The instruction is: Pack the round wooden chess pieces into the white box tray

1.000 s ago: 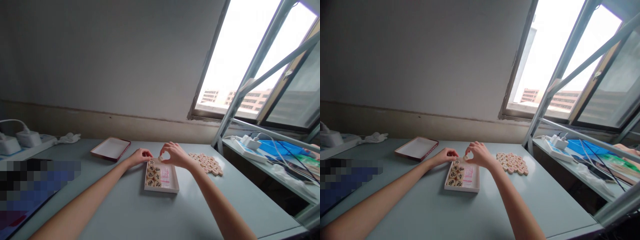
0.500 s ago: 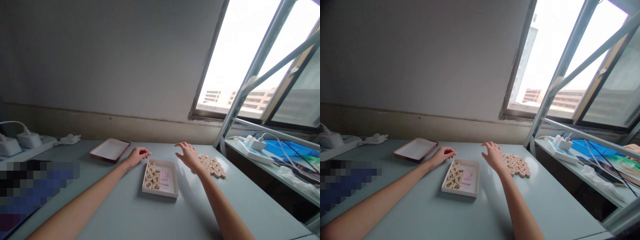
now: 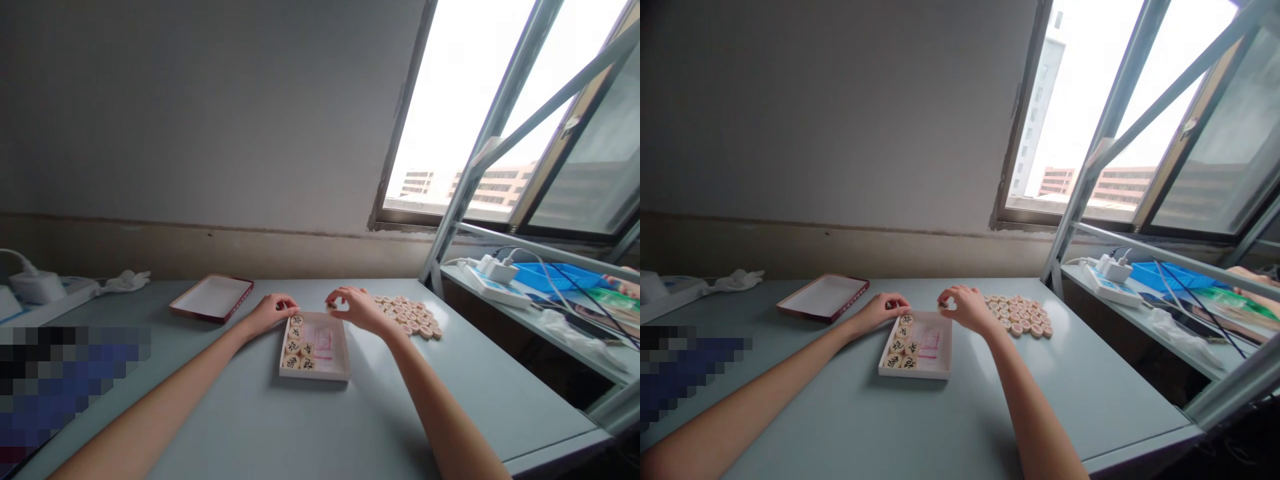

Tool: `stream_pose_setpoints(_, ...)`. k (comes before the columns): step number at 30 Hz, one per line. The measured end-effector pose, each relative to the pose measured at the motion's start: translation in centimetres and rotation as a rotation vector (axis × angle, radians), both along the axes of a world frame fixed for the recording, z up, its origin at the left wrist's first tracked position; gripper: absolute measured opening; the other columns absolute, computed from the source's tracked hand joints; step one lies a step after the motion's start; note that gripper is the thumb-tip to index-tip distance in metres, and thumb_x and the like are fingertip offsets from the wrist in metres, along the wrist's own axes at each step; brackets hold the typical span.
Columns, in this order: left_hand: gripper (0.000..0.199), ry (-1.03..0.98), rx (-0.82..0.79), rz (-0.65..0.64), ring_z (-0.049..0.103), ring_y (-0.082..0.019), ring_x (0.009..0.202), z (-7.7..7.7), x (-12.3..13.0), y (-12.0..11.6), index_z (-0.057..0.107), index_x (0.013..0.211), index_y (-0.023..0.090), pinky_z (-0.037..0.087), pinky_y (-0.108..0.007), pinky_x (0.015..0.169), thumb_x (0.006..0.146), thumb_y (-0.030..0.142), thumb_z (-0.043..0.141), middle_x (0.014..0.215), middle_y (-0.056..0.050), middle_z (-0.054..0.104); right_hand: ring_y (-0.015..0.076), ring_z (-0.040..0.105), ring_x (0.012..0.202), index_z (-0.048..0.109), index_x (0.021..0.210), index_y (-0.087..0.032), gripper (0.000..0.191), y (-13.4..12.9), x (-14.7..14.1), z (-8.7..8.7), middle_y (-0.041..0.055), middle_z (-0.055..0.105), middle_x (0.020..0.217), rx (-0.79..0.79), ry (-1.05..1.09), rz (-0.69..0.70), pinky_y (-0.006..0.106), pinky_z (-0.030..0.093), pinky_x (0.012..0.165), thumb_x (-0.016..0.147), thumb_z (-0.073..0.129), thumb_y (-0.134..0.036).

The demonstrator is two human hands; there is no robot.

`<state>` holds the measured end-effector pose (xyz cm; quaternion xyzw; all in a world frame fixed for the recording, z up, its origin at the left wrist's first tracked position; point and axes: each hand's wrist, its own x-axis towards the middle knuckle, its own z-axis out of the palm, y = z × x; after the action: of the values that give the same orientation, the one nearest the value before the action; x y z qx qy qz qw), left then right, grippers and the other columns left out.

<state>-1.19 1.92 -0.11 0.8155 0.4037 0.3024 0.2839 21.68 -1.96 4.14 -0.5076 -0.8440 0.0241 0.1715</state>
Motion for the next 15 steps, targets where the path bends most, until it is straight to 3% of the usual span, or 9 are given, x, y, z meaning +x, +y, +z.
stream_pose_setpoints(5,0.032,0.013,0.001,0.020,0.055,-0.018,0.074,0.2,0.0,-0.2,0.065,0.074,0.015,0.038,-0.025,0.067,0.072,0.043,0.049,0.077,-0.004,0.065,0.0202,0.051,0.088,0.060,0.086,-0.024,0.016,0.4,3.8,0.1,0.0024,0.062,0.090,0.009,-0.085,-0.290,0.035,0.030,0.076,0.075,0.050,-0.026)
stream_pose_setpoints(9,0.033,0.013,-0.006,0.021,0.055,-0.019,0.076,0.4,0.1,-0.4,0.065,0.076,0.015,0.038,-0.025,0.069,0.072,0.043,0.049,0.079,-0.005,0.066,0.0270,0.048,0.096,0.062,0.088,-0.020,0.020,0.5,5.1,-0.1,0.0085,0.060,0.095,-0.022,-0.197,-0.510,0.040,0.029,0.077,0.071,0.053,-0.021)
stream_pose_setpoints(12,0.032,0.009,-0.013,0.014,0.056,-0.019,0.076,0.2,0.1,-0.2,0.065,0.076,0.015,0.039,-0.026,0.070,0.072,0.042,0.049,0.079,-0.005,0.066,0.0240,0.048,0.096,0.059,0.095,-0.023,0.023,0.5,4.5,0.4,0.0056,0.059,0.099,0.043,-0.049,-0.418,0.039,0.031,0.080,0.072,0.053,-0.023)
stream_pose_setpoints(15,0.032,-0.002,-0.023,0.008,0.056,-0.019,0.077,-0.1,0.0,0.0,0.065,0.076,0.015,0.039,-0.025,0.069,0.072,0.042,0.050,0.080,-0.005,0.066,0.0164,0.051,0.086,0.059,0.093,-0.023,0.019,-0.1,2.1,1.4,0.0022,0.058,0.097,0.001,0.159,-0.098,0.031,0.036,0.077,0.076,0.053,-0.024)
